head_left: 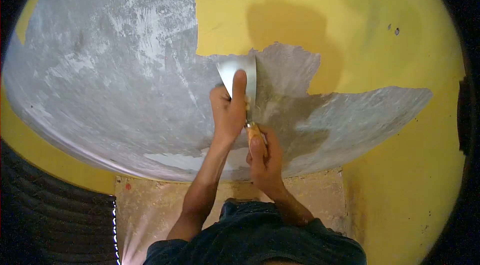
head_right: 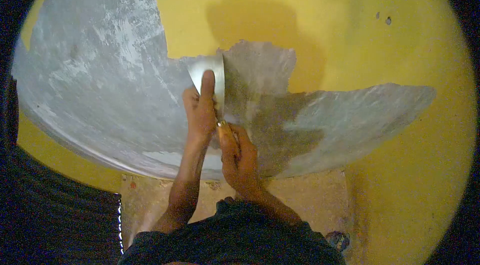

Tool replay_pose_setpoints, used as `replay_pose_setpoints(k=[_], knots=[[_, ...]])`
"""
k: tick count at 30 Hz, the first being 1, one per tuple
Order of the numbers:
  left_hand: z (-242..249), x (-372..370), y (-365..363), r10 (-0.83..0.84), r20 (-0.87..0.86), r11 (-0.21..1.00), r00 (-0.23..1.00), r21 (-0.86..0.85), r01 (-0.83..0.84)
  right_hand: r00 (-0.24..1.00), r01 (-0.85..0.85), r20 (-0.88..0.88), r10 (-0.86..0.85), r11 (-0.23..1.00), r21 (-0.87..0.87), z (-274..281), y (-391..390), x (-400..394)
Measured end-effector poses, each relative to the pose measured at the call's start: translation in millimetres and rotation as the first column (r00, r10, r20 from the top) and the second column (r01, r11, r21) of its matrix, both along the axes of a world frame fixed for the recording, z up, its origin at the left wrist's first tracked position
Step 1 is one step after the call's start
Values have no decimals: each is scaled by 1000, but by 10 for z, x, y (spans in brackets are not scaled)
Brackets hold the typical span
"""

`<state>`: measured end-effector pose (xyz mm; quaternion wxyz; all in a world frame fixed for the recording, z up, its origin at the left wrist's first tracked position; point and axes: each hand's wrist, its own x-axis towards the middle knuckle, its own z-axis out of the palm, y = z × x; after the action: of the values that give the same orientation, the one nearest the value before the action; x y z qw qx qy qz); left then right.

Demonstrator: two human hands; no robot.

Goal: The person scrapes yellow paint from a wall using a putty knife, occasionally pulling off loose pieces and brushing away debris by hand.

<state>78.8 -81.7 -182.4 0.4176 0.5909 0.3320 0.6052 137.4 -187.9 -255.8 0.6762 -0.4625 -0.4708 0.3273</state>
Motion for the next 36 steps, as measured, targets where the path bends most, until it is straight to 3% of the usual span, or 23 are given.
replay_pose_setpoints(k=[3, 7, 11, 14, 17, 20, 27, 29, 32, 34, 36], knots=[[201, 3, 24, -76, 136, 997, 988, 18, 75, 998, 20, 51, -19, 1000, -10, 219, 41, 29], [50, -51, -50, 23, 14, 1000, 1000, -19, -22, 1000, -2, 31, 1, 1000, 16, 108, -18, -35], [179, -24, -62, 3, 117, 1000, 993, 0, -3, 999, 14, 47, -16, 998, 57, 223, -1, -61], [64, -58, -42, 59, 56, 998, 997, -3, -59, 998, -47, 26, 49, 997, -58, 176, -22, -24], [78, -43, -52, 64, 63, 997, 996, -39, -61, 998, -29, 62, 28, 999, 17, 95, -38, -32], [52, -38, -82, 52, 96, 998, 994, -44, -48, 997, -14, 80, 18, 999, -49, 264, -29, -14], [46, -106, -101, 99, 30, 994, 995, -57, -97, 995, -36, 97, 38, 999, -20, 173, -73, -62], [176, -111, -92, 70, 62, 996, 996, -62, -66, 986, 13, 162, -25, 997, 75, 318, -22, -69], [172, -157, -176, 70, 78, 996, 995, -57, -65, 993, -52, 102, 56, 998, -38, 231, -41, -94], [11, -181, -161, 78, 74, 988, 994, -137, -68, 995, -29, 97, 29, 1000, 4, 131, -63, -162], [0, -178, -46, 88, 60, 995, 994, -58, -85, 996, 0, 89, -3, 999, 35, 149, -24, -170]])
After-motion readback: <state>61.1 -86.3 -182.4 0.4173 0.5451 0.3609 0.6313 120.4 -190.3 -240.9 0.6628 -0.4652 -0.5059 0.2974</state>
